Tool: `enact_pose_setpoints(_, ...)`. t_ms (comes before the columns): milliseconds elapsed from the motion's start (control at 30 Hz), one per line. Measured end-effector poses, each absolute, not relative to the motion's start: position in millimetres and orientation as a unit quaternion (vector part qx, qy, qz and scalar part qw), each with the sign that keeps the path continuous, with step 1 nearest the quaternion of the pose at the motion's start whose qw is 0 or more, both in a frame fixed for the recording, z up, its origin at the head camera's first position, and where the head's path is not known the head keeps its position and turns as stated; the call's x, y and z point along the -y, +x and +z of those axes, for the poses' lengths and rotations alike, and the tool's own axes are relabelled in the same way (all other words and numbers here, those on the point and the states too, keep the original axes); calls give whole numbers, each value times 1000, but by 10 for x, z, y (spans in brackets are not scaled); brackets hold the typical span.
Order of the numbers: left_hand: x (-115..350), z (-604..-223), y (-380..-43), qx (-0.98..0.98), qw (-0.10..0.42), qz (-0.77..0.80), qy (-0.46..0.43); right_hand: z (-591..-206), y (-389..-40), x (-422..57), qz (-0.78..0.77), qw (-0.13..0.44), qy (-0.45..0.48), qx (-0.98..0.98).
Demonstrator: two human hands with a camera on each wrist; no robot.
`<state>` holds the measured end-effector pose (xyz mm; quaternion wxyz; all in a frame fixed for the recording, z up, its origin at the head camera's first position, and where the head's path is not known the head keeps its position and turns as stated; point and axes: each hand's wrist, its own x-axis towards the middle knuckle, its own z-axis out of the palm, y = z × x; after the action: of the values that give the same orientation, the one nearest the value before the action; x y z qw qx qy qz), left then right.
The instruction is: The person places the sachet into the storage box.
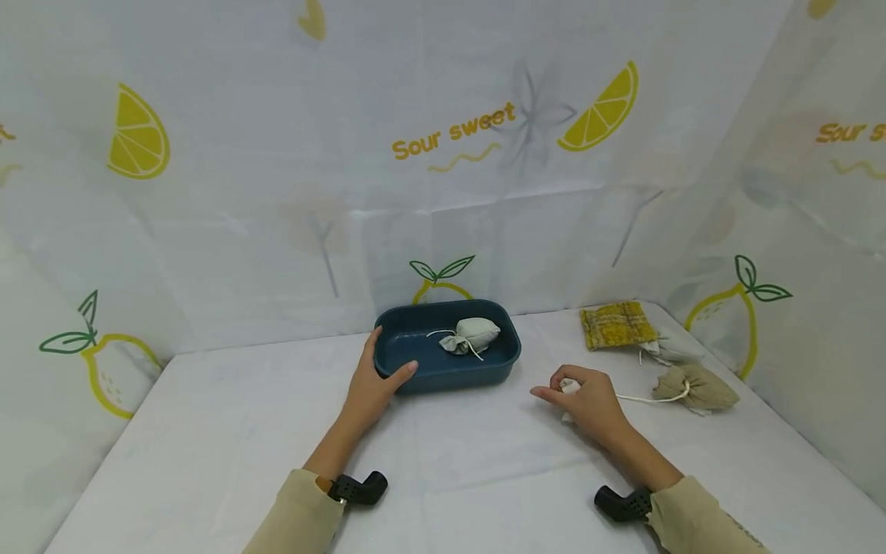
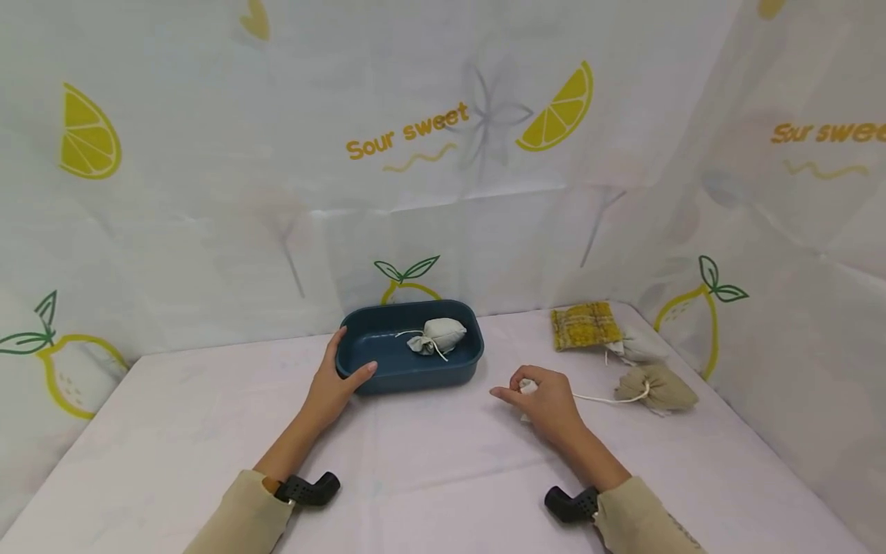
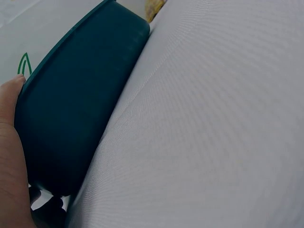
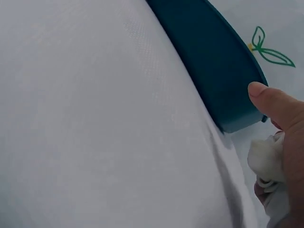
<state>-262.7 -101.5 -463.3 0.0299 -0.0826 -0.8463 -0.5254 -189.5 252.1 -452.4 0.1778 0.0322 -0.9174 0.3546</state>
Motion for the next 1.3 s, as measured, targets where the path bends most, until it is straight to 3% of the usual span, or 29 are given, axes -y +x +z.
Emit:
enact_pose_setpoints(233, 1013, -4614, -2612, 847, 27, -525, -77, -4230, -2080, -2250, 285, 254, 168, 909)
enact_pose_setpoints(400, 1013, -4643, -2629, 848, 30, -522, -83, -4015, -2325, -1938, 268, 263, 221, 900)
enact_pose_setpoints(900, 989, -4666, -2637, 841, 43, -534, -80, -3935, -2829, -1448, 221, 36, 270, 936)
enact_pose_setpoints(1300, 1004, -4662, -2629, 845, 44, -528, -80, -3915, -2810, -1490, 167, -30, 300, 939)
